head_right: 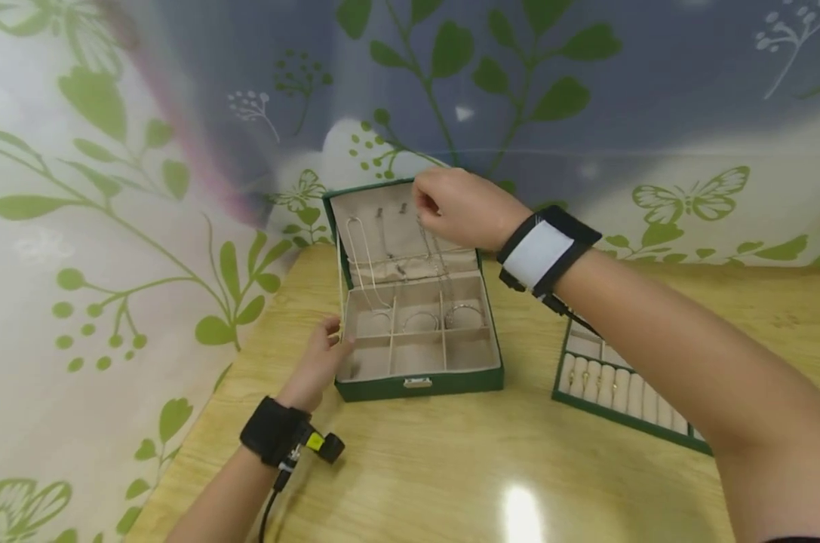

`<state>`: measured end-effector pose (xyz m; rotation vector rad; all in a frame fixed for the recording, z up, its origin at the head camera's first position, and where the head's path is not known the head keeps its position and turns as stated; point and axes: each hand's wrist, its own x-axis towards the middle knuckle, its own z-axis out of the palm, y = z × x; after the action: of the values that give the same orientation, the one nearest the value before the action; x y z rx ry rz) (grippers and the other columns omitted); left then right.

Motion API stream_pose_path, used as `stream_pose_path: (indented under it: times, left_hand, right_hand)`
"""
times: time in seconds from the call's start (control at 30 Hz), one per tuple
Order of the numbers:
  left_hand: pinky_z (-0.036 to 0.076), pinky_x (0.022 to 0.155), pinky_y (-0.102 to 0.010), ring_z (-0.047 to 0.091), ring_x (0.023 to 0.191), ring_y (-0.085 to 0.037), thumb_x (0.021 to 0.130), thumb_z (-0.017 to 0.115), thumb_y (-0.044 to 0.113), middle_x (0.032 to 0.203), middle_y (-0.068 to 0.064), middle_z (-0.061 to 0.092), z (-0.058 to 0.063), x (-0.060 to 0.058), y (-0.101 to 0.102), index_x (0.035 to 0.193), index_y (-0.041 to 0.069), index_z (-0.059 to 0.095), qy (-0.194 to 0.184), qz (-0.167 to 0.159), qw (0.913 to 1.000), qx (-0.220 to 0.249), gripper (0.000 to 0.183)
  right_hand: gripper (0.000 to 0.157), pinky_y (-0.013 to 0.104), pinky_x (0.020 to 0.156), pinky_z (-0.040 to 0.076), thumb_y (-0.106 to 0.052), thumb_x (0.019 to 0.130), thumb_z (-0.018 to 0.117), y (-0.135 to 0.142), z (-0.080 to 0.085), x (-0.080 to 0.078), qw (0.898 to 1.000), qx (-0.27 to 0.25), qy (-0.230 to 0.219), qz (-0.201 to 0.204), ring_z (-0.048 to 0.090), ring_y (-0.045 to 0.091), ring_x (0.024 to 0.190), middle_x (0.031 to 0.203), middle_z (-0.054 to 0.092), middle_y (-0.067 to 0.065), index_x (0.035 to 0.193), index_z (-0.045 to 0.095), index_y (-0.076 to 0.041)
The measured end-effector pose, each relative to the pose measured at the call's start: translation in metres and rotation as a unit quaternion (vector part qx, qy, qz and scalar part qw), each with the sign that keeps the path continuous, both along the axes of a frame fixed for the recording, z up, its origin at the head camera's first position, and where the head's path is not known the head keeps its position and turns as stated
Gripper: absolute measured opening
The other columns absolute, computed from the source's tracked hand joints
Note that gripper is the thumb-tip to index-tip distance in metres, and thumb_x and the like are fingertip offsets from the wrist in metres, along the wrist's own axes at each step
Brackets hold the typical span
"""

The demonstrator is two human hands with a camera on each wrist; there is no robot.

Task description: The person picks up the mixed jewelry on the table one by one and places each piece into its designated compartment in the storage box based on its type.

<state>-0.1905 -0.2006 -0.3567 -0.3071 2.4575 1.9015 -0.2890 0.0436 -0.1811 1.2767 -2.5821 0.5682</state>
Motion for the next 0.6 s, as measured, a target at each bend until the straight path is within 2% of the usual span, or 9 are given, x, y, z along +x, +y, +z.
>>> stream_pose_path:
  times: [0.17,0.4,0.6]
  left_hand:
    - [0.025,0.110,-0.052,0.017,0.140,-0.038,0.099,0.047,0.013,0.151,-0.025,0.016,-0.010,-0.006,0.003,0.147,-0.004,0.011,-0.024,-0.015,0.9996,0.004,0.062]
    - [0.018,0.112,-0.053,0.016,0.141,-0.037,0.099,0.046,0.014,0.153,-0.023,0.018,-0.024,-0.011,0.008,0.149,-0.002,0.011,-0.037,0.003,0.9992,-0.013,0.064]
    - [0.019,0.111,-0.054,0.019,0.140,-0.038,0.099,0.040,0.007,0.152,-0.024,0.021,-0.026,-0.014,0.006,0.148,-0.003,0.015,-0.026,0.013,0.9990,-0.034,0.056]
  right_hand:
    - [0.014,0.035,0.067,0.035,-0.010,0.098,0.042,-0.010,-0.003,-0.015,1.000,0.005,-0.005,-0.012,0.044,0.022,0.074,0.089,0.050,0.009,0.093,0.054,-0.004]
    - [0.014,0.037,0.072,0.039,-0.012,0.099,0.044,-0.023,-0.012,-0.038,0.999,0.009,-0.012,-0.043,0.048,0.024,0.081,0.096,0.054,0.011,0.099,0.056,-0.003]
    - [0.015,0.038,0.072,0.041,-0.012,0.098,0.045,-0.038,-0.019,-0.058,0.998,-0.002,-0.010,-0.057,0.050,0.024,0.082,0.096,0.056,0.011,0.098,0.057,-0.003]
